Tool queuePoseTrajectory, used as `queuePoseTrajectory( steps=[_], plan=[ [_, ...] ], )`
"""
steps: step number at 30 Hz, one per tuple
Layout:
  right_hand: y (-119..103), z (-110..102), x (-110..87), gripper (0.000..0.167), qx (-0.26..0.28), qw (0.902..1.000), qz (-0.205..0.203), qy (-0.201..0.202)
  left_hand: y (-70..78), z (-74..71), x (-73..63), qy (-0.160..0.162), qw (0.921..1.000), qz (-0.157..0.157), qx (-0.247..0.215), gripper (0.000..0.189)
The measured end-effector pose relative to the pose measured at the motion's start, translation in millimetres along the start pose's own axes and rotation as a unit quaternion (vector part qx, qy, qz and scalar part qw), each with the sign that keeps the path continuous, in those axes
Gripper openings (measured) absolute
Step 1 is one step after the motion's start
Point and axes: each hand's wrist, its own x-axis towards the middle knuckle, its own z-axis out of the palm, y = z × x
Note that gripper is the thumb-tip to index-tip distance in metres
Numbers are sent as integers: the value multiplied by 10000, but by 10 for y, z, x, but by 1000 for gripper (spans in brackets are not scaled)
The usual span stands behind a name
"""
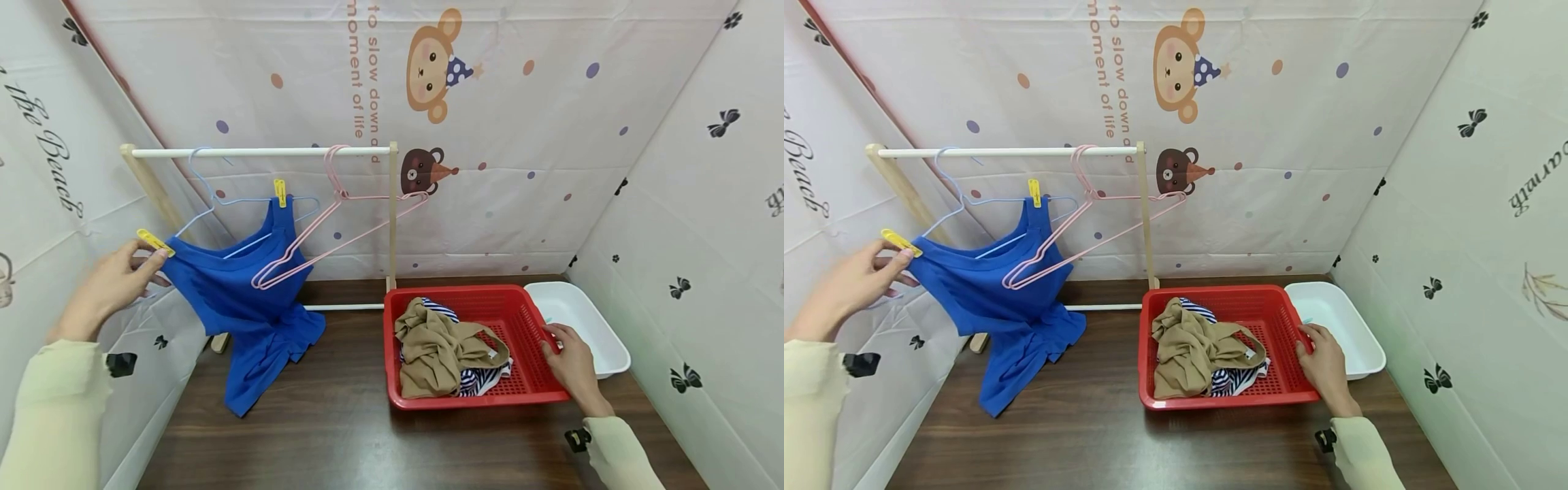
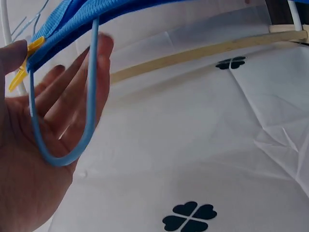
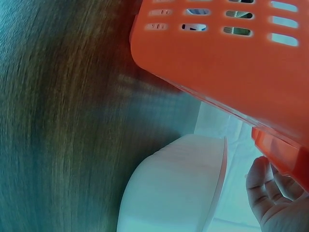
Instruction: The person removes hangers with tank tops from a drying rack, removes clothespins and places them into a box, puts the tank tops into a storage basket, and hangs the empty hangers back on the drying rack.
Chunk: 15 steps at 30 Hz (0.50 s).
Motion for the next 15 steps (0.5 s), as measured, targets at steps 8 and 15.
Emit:
queuePoseTrajectory(
  steps=[8, 15],
  plan=[
    [17, -7, -3, 35, 21, 10000, -39, 31, 69, 88, 16, -344, 9993, 152, 0, 56],
    [38, -16, -5, 34, 6, 10000, -61, 22, 91, 136, -57, 121, 9991, 400, 21, 45]
  ],
)
